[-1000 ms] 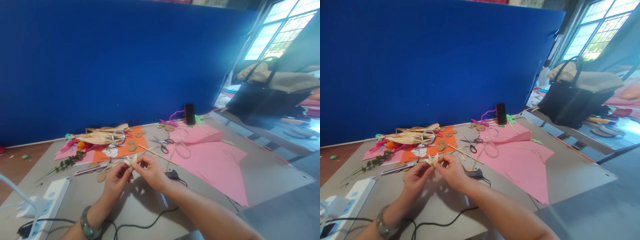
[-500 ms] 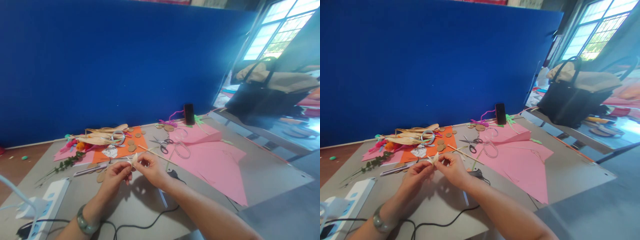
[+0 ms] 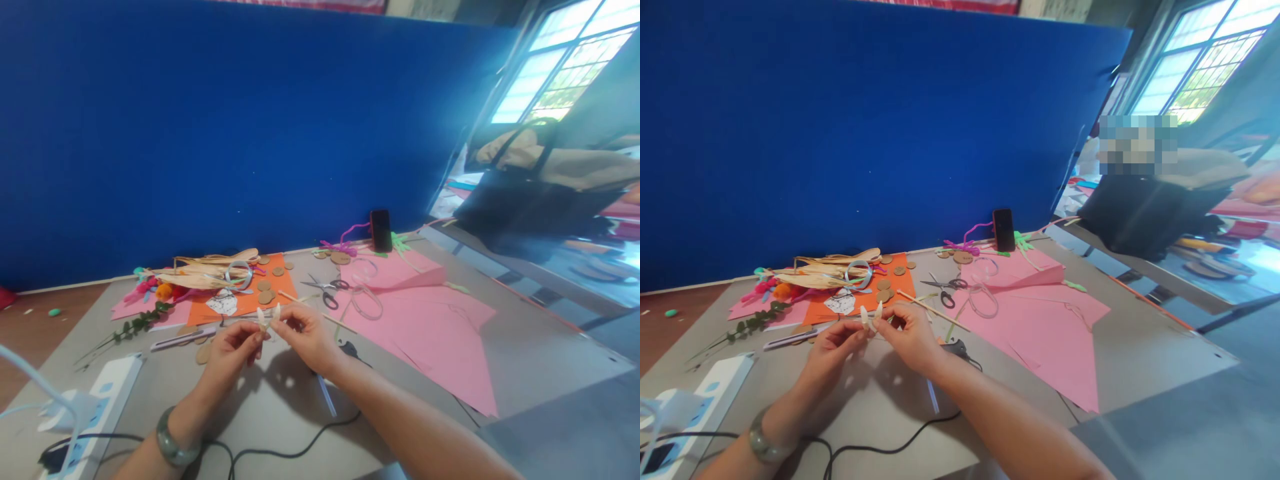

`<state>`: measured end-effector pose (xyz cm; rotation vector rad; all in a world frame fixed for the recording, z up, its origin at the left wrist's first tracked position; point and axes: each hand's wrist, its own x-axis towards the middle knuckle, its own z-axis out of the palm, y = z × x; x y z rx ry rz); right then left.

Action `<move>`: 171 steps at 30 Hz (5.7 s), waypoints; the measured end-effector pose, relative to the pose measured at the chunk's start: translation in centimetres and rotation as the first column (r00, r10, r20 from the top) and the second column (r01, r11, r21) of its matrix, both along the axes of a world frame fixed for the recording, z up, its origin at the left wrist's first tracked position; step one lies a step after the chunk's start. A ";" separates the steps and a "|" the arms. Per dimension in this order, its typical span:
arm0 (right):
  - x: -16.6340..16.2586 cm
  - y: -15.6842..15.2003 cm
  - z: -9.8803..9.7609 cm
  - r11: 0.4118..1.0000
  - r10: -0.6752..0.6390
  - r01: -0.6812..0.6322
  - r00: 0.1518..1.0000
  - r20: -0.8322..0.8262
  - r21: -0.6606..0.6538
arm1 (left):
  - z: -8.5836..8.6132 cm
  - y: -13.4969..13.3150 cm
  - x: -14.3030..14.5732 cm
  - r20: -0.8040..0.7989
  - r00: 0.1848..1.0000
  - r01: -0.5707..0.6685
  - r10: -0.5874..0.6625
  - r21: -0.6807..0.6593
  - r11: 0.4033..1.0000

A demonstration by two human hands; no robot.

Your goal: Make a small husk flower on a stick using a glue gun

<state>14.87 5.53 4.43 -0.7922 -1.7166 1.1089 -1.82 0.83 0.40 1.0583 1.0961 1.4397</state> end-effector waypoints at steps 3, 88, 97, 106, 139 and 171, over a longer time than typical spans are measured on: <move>-0.1 0.1 -0.1 1.000 0.030 -0.029 0.999 0.030 -0.005 | -0.3 0.0 -0.1 -0.020 1.000 -0.002 0.002 0.026 1.000; 0.5 0.3 0.4 0.913 0.256 -0.283 0.958 -0.128 -0.292 | -0.1 -1.1 0.1 -0.567 0.784 0.059 0.251 0.472 0.880; 0.6 0.4 -0.1 0.820 0.317 -0.350 0.937 -0.149 -0.453 | 0.8 -1.5 0.2 -0.626 0.717 0.150 0.306 0.568 0.809; 0.7 0.6 -0.4 0.830 0.339 -0.338 0.937 -0.081 -0.444 | -0.2 -1.3 -0.2 -0.524 0.726 -0.071 0.446 0.588 0.806; 0.2 -0.4 0.2 0.906 0.282 -0.282 0.958 -0.047 -0.316 | -1.4 -0.9 0.2 -0.254 0.950 -0.092 0.182 0.331 0.939; 0.9 0.3 0.4 0.850 0.379 -0.414 0.910 -0.168 -0.324 | -0.4 -0.6 0.2 -0.428 0.895 0.088 0.125 0.444 0.892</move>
